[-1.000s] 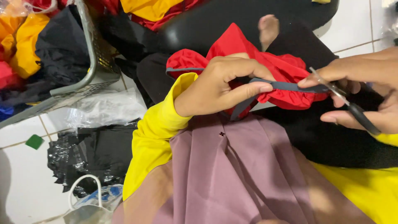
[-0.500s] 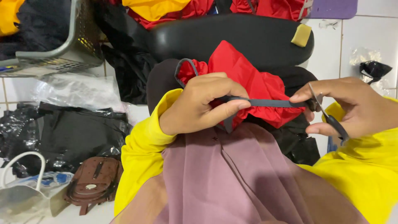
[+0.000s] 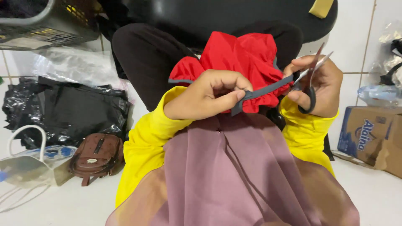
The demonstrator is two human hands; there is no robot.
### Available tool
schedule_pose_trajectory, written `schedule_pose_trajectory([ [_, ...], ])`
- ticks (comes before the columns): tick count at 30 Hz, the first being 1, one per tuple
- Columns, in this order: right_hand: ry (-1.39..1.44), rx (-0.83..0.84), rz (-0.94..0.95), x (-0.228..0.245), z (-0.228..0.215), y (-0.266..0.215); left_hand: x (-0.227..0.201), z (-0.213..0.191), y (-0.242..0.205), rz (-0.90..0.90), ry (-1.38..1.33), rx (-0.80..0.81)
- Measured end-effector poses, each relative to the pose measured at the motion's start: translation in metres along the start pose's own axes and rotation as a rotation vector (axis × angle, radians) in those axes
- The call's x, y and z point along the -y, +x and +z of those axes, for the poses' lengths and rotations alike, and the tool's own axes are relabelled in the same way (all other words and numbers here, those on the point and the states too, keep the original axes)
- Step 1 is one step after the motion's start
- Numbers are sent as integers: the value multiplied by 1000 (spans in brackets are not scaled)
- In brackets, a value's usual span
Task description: The person packs a red cover into a black plastic bag and then uses scissors to trim excess elastic material from another red cover.
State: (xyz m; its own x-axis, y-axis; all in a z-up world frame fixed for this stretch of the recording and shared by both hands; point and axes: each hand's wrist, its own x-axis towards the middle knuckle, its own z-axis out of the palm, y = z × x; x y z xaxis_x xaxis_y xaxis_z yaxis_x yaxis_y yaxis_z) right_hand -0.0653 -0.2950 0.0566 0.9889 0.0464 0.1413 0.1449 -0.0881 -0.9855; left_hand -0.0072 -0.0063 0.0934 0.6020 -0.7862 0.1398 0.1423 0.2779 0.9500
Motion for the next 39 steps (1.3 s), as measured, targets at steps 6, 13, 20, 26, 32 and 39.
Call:
schedule_pose_trajectory([
  [6, -205, -93, -172, -5, 28, 10, 20, -9, -5, -2, -116, -124],
  [13, -118, -238, -252, -12, 57, 0, 22, -16, -18, 74, -193, -129],
  [20, -74, -91, -506, -28, 81, 10, 44, -14, -11, 147, -155, -468],
  [26, -88, -11, -420, -43, 105, 12, 45, -9, 0, 152, -180, -583],
  [32, -93, -16, -332, -39, 105, 9, 53, -12, -1, 156, -195, -612],
  [39, -53, -129, -389, -33, 106, 6, 55, -7, 0, 235, -310, -577],
])
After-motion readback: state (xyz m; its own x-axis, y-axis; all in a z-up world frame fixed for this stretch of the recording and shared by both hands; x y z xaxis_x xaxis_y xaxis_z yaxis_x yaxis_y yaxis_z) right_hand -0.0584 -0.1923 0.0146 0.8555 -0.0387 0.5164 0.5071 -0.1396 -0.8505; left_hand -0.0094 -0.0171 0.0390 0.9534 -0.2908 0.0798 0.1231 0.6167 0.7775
